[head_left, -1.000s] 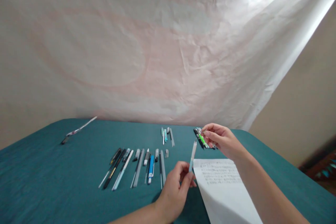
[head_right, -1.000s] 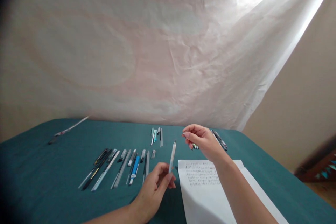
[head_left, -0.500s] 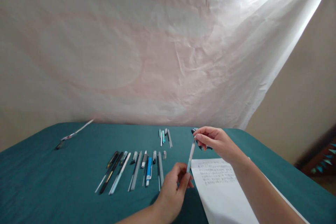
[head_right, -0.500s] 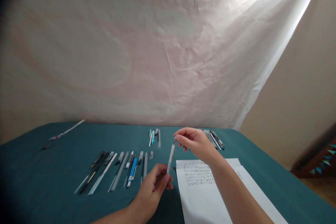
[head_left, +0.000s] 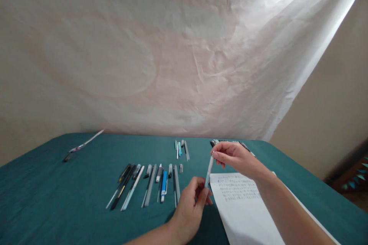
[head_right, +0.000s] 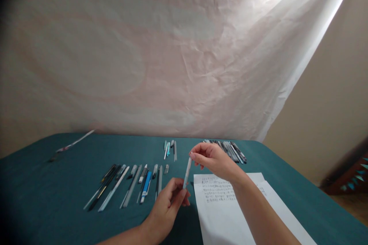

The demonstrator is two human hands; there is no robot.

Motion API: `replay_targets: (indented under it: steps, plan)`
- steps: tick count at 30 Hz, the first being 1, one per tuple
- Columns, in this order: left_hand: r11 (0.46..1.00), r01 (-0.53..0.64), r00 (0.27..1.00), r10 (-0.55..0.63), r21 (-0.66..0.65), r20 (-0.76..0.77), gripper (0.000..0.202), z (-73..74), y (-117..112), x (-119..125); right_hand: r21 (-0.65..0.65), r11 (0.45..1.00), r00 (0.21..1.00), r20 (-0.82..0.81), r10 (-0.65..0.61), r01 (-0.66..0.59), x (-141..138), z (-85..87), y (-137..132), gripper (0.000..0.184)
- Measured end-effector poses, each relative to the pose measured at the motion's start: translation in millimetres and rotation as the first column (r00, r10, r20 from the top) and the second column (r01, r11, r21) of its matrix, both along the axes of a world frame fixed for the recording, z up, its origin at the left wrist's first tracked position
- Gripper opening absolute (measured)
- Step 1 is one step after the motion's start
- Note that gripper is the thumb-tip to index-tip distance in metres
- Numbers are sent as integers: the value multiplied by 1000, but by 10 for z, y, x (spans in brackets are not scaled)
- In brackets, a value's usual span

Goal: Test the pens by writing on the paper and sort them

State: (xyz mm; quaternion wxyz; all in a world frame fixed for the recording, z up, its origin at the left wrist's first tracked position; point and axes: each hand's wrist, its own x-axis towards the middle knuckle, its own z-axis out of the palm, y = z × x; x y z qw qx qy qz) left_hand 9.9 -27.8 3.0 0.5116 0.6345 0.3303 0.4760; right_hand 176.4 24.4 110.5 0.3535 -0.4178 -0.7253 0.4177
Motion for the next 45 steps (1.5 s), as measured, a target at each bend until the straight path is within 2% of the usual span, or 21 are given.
replay_targets:
  steps: [9,16,25,33,38,42,45]
  plan:
    - [1000,7,999,-7,-12,49,18,-21,20,-5,-13,1000,1000,-5,6,-6,-76,-76,7,28]
    - [1000,18,999,-18,-18,35,16,-14,35,-13,-25,999,996,-76,46,-48,-36,-49,25,37]
    - [999,30,999,-29,-22,30,17,-21,25,8,-15,1000,992,-126,8,-10,-116,-130,57,26]
    - [1000,28,999,-27,-11,40,16,-34,33,16,-63,997,992,-123,40,-48,-104,-127,40,34]
    - [999,36,998,-35,-33,47,16,-40,23,21,-13,1000,992,-123,21,-23,-132,-177,79,28]
    - [998,55,997,-53,-41,51,18,-49,23,25,-21,1000,987,-162,-14,11,-142,-232,114,24]
    - [998,50,997,-48,-36,55,19,-56,34,24,-48,999,984,-179,1,-10,-139,-224,100,26]
